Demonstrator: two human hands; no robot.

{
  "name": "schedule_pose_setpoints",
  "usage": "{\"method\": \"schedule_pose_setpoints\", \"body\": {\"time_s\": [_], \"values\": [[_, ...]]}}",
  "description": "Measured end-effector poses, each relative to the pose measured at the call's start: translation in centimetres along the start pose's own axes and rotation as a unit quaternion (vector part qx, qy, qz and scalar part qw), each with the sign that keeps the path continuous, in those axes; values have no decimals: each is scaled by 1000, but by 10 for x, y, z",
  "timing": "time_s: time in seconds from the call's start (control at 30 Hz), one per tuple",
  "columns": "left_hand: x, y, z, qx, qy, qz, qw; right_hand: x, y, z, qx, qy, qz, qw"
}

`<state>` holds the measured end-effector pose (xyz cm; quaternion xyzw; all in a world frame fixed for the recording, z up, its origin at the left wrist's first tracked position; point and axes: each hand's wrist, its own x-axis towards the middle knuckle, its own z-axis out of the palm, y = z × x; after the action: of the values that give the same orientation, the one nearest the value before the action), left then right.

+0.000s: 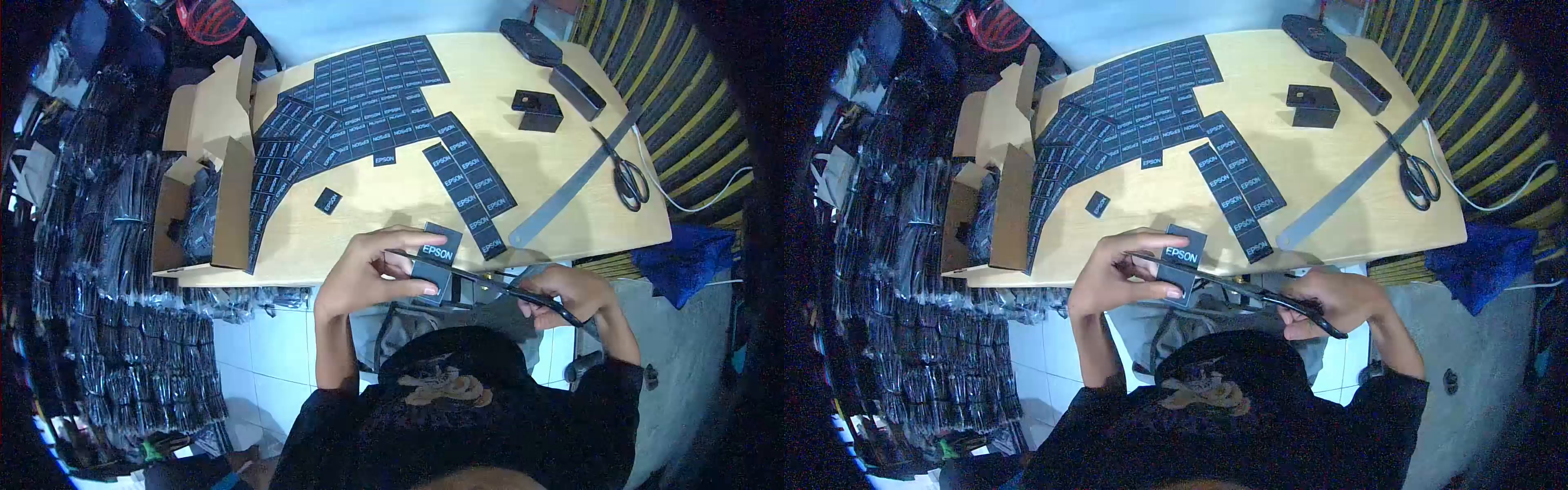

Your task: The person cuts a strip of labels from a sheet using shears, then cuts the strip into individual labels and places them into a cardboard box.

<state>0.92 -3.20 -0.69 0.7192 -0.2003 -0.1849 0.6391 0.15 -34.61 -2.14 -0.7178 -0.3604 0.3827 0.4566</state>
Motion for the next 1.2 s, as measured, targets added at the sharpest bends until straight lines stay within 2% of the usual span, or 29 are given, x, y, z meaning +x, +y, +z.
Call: {"method": "schedule_pose_setpoints", "body": {"time_s": [0.63,0.83,0.87,0.9,0.97,1.0,1.03,1.07,1.13,1.17,1.2], "values": [[4,-1,-4,-19,-1,-33,999,0,4,3,-32,43,9,999],[2,-9,-13,-32,31,-27,999,-8,14,1,-45,63,13,997],[1,-14,-21,8,65,-38,997,-12,17,0,-58,61,49,995],[-1,-21,-30,47,99,-50,993,-18,21,1,-61,58,45,995],[4,-40,-45,85,181,-41,979,-27,29,6,-41,112,37,992],[6,-52,-56,166,199,-54,964,-29,27,8,-43,108,33,993],[6,-64,-67,246,216,-69,942,-33,22,9,-50,127,67,988],[3,-75,-75,249,223,-70,940,-35,21,11,-57,146,100,983],[1,-84,-86,406,256,-11,877,-40,35,17,-28,152,75,985],[0,-83,-88,409,260,-10,875,-43,40,18,3,161,56,985],[-2,-79,-87,471,279,24,837,-45,40,18,17,152,86,985]]}}
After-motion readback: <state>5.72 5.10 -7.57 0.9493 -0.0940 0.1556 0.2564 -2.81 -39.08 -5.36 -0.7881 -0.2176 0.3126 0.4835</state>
